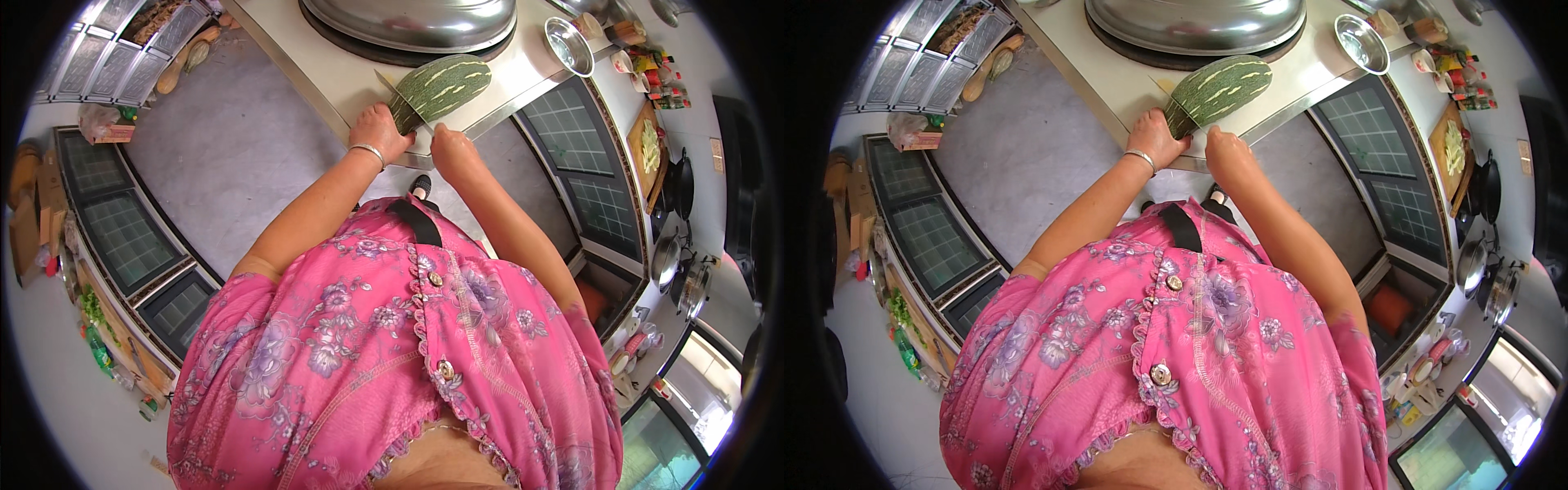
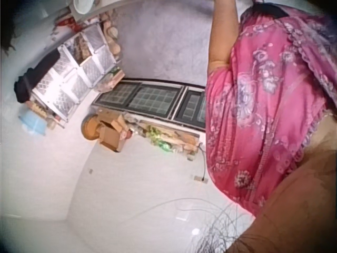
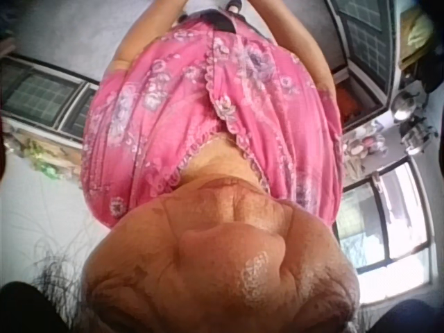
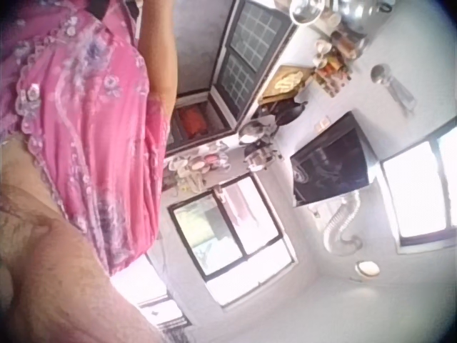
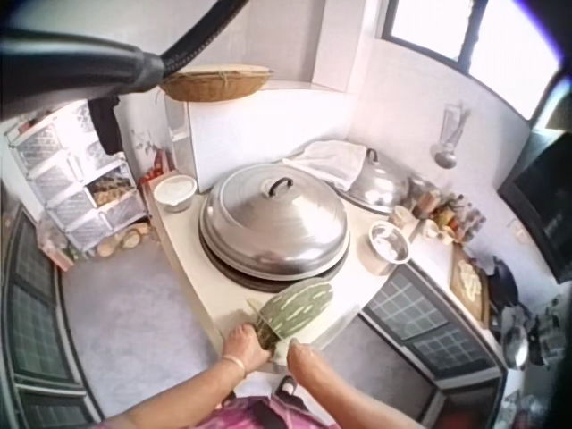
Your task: The person slices a white vegetable into thin pieces on a wooden cutting board using a cleaver. They then wash a bowl and chopsticks in the sink, rinse a green-striped gourd, and cut it into sections.
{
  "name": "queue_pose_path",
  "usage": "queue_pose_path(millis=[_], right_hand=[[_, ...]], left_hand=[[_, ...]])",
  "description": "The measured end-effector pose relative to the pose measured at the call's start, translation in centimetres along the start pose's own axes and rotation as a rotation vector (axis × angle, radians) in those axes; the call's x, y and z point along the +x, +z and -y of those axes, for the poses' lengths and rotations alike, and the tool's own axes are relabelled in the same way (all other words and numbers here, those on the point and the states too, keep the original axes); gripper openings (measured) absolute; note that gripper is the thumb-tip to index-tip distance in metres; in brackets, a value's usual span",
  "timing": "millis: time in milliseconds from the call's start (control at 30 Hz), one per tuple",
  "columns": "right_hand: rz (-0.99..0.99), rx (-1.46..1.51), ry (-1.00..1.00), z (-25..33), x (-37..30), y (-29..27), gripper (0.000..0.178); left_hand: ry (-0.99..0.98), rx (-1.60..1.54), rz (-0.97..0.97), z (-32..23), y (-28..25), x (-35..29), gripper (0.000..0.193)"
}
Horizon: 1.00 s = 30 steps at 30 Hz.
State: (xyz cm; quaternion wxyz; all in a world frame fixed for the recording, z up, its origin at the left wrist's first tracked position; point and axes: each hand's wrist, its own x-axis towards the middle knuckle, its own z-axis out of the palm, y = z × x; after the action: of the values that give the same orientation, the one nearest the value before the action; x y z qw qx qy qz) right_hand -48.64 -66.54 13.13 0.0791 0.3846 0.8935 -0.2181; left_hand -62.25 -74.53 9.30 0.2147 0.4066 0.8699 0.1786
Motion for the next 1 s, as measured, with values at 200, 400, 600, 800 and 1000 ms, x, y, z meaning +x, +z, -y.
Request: queue_pose_path(millis=[200, 400, 600, 800, 1000], right_hand=[[-0.022, 0.028, -0.01, 0.1, 1.1, 0.8, 0.015], [-0.061, 0.15, -0.05, -1.5, 1.1, 1.6, 0.019], [-0.015, 0.213, -0.116, -1.9, 1.2, -1.4, 0.023], [0.002, 0.439, -0.107, -1.9, 0.0, -1.4, 0.021], [-0.081, 0.312, -0.135, -1.5, -0.4, -0.5, 0.017]], left_hand=[[-0.004, -0.018, -0.075, -0.3, 0.1, -0.2, 0.06], [0.041, 0.045, -0.061, 0.1, 0.1, -0.7, 0.066], [0.219, -0.158, -0.166, 2.9, 0.6, -1.4, 0.066], [0.304, -0.331, -0.251, 5.3, 0.4, -3.3, 0.08], [0.319, -0.508, -0.279, 6.8, -0.3, -4.0, 0.079]])
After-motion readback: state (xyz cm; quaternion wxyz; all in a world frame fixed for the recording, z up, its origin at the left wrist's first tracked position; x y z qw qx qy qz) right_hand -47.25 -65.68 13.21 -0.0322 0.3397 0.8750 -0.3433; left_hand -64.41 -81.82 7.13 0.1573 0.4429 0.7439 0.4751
